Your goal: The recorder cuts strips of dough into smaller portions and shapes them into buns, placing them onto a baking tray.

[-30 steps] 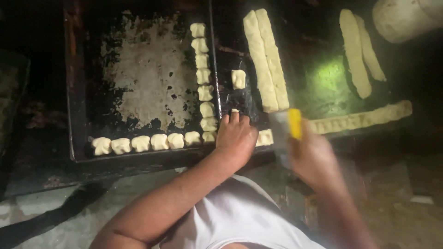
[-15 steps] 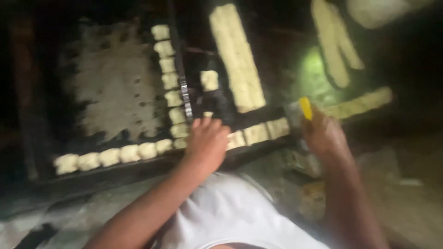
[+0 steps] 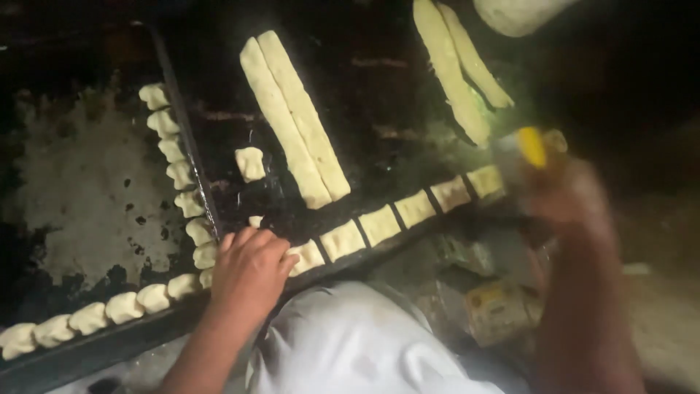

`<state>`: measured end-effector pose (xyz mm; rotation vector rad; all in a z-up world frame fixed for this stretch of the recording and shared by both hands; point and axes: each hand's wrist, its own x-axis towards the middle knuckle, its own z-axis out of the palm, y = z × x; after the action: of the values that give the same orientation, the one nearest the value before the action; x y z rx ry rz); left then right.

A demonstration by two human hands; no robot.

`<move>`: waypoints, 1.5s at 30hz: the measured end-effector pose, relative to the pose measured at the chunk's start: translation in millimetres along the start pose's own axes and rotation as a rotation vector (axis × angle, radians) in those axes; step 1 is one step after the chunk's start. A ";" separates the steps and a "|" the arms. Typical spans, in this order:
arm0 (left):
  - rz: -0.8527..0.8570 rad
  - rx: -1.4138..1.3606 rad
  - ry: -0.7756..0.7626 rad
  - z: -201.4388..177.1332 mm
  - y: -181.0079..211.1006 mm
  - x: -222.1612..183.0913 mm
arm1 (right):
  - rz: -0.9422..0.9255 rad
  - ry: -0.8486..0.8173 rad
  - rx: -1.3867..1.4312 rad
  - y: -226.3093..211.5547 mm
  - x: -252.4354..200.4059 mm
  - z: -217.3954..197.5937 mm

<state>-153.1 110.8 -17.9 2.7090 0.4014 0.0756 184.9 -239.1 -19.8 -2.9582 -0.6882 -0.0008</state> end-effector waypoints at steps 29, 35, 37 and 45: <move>-0.336 -1.380 0.361 41.8 64.8 -19.7 | -0.672 -0.560 0.978 -173.9 -14.9 -14.2; -0.340 -1.596 0.416 3.0 86.7 2.6 | -0.404 -1.010 1.191 -196.5 -31.4 19.1; -0.538 -1.683 0.328 2.4 78.9 -3.0 | -0.426 -0.970 1.141 -214.2 -30.9 9.9; -0.518 -1.427 0.352 0.2 7.4 -38.0 | -0.756 -0.306 0.663 -319.8 -18.5 10.9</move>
<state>-187.5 93.2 -15.0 1.1438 0.7496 0.4780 27.2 39.2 1.4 -1.9534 -1.4575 0.5117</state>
